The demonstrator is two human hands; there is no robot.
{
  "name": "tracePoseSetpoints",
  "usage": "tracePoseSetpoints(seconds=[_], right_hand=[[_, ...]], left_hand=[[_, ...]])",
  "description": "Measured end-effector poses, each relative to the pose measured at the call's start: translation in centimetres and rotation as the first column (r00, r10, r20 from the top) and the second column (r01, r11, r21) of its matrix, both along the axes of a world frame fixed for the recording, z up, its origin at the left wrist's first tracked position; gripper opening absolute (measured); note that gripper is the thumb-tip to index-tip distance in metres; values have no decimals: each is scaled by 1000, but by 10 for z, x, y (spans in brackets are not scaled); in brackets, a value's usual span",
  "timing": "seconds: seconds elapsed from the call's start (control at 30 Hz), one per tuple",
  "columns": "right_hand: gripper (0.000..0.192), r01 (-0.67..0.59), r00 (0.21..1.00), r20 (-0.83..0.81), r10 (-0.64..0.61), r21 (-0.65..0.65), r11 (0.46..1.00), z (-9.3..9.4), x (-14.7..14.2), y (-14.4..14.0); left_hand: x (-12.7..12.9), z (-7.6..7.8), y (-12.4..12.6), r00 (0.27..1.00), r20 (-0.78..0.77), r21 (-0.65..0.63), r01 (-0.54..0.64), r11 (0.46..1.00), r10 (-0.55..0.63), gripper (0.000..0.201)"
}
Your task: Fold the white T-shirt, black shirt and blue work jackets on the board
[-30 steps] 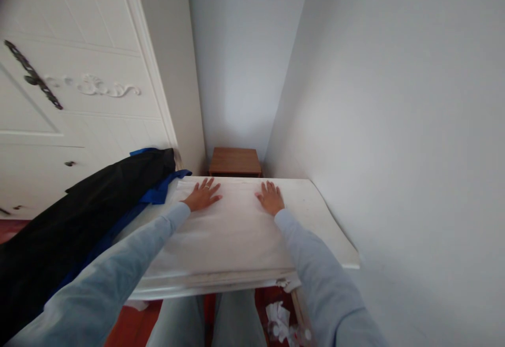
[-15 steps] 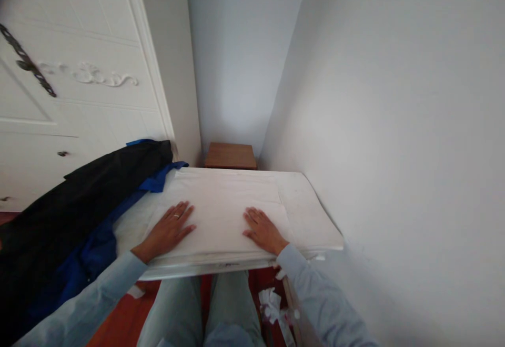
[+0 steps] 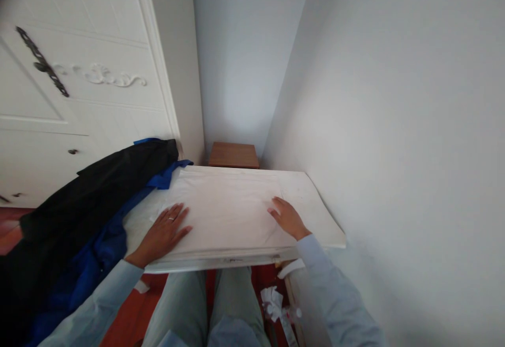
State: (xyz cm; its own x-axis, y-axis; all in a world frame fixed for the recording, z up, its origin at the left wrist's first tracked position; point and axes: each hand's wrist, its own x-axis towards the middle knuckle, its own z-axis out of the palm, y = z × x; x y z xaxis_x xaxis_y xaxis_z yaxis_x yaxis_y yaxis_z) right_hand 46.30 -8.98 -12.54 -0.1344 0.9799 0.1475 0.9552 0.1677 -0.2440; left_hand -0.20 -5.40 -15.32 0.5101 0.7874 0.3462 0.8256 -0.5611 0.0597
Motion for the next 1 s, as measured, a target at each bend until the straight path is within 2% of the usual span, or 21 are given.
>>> tracePoseSetpoints(seconds=[0.1,0.17,0.33,0.43,0.5,0.6,0.7,0.77,0.83,0.93,1.0], right_hand=[[67,-130,991,-33,128,-61,990,1,-14,34],[66,-163,986,-43,159,-106,981,-4,-13,53],[61,-3,986,-167,-9,-68,998,-20,20,75],[58,41,967,-245,-65,-99,994,-21,34,77],[58,53,964,-255,-81,-113,992,-19,29,77],[60,19,973,-228,-38,-81,997,-15,1,73],[60,-153,964,-228,136,-62,986,-6,-44,64],[61,-321,920,-266,289,-85,943,3,-79,57],[64,-464,859,-299,415,-115,878,14,-115,52],[69,-597,785,-302,541,-132,792,26,-164,50],[69,-645,751,-287,595,-122,755,27,-189,55]], left_hand=[[-1,0,0,1000,-10,-2,-1,1000,1,73],[-2,0,-2,1000,-23,-4,0,1000,0,72],[-3,3,-5,999,-34,-17,24,1000,-25,69],[-2,3,-5,998,51,-16,27,999,-26,63],[-2,4,-6,987,158,-6,29,1000,-28,54],[-8,4,-10,938,346,24,-16,1000,7,42],[-20,4,-17,885,451,19,-143,990,119,38],[-29,3,-21,869,449,-16,-227,974,210,38],[-35,5,-25,863,405,-64,-301,951,300,37],[-37,15,-27,858,308,-135,-389,911,412,32],[-35,26,-29,850,245,-178,-432,884,465,28]])
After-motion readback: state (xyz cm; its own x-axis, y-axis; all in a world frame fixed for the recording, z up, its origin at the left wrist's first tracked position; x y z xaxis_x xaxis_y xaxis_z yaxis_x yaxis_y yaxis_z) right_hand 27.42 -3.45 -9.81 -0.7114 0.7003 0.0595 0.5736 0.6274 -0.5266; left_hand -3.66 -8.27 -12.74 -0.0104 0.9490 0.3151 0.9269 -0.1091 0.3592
